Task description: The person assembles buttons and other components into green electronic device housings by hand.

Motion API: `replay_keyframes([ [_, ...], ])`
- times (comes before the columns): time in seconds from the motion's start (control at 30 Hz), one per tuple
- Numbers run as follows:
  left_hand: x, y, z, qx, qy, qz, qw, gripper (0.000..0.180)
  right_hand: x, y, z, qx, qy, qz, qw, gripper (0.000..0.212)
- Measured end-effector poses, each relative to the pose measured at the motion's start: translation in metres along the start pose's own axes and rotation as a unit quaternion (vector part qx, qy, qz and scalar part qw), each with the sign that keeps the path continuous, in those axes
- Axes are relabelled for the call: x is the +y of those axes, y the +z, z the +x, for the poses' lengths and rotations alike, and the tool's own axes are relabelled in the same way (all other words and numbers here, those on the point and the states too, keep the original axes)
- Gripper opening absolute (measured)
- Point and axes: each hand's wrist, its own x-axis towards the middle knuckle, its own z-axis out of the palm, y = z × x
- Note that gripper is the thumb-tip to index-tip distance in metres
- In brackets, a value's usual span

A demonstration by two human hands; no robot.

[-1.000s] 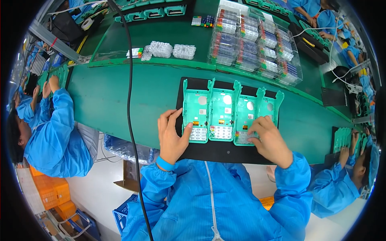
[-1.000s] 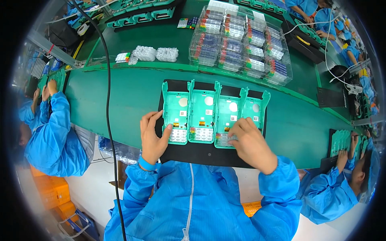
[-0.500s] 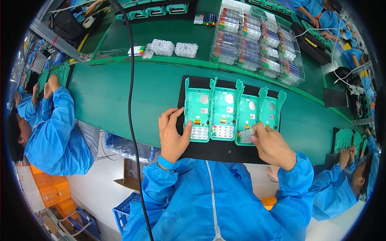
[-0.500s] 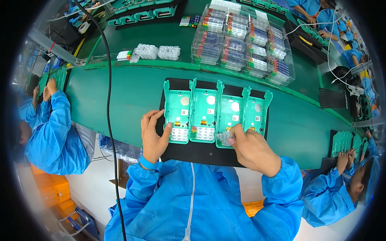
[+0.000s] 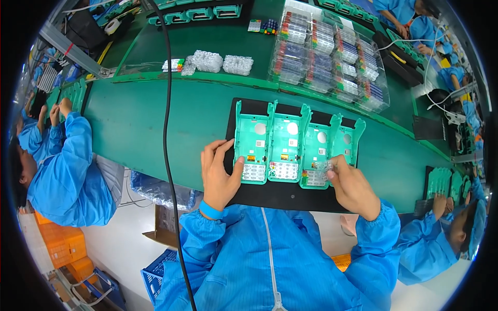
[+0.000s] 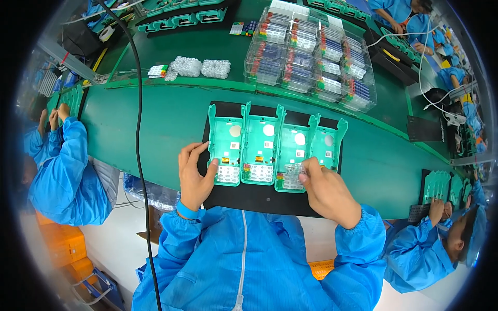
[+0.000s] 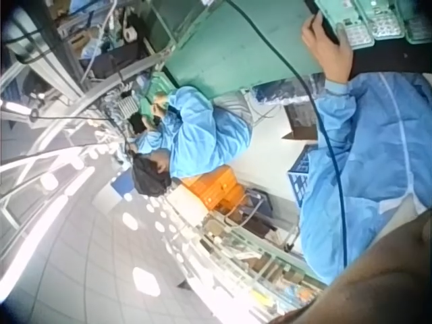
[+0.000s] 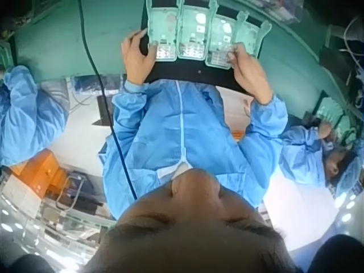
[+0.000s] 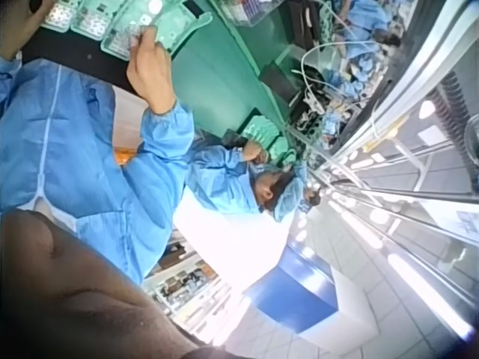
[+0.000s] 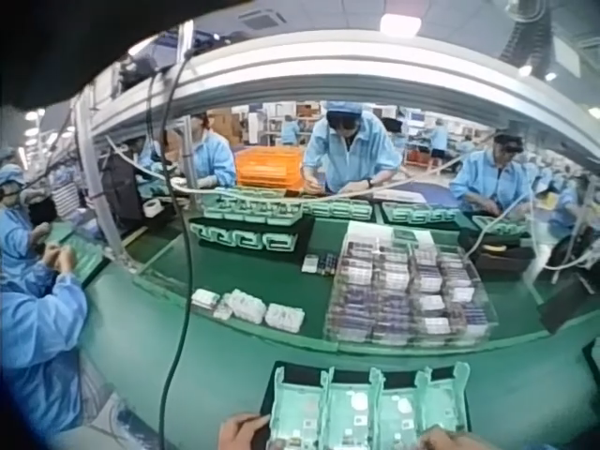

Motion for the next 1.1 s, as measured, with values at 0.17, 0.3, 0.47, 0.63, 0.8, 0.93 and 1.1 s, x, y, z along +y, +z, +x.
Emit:
replay_keyframes([
  [0.17,-0.002,0.001,0.001,0.005,0.012,0.008,1.000,0.043,-0.002,-0.004,-0.004,0.094,-0.003,0.075,0.993,0.015],
  [0.3,-0.001,0.001,0.001,0.003,0.011,0.006,1.000,0.043,0.004,0.003,0.003,-0.026,-0.080,-0.041,0.996,0.013],
  [0.47,-0.002,0.001,0.000,0.003,0.009,0.007,1.000,0.043,0.000,-0.001,0.012,0.006,-0.111,-0.066,0.992,0.009],
  [0.63,-0.001,0.001,0.000,0.003,0.008,0.005,1.000,0.043,0.014,-0.006,0.030,-0.052,-0.126,-0.020,0.991,0.012],
  [0.8,-0.003,0.002,0.000,0.011,0.013,0.007,1.000,0.043,0.009,-0.011,0.043,-0.146,-0.076,-0.031,0.986,0.015],
  [0.93,-0.003,0.001,-0.001,0.007,0.012,0.005,1.000,0.043,0.007,0.000,0.040,-0.098,-0.049,-0.073,0.991,0.016],
  [1.1,0.000,0.001,0.000,0.005,0.001,0.003,1.000,0.042,0.011,0.001,0.043,-0.088,-0.063,-0.077,0.991,0.014],
])
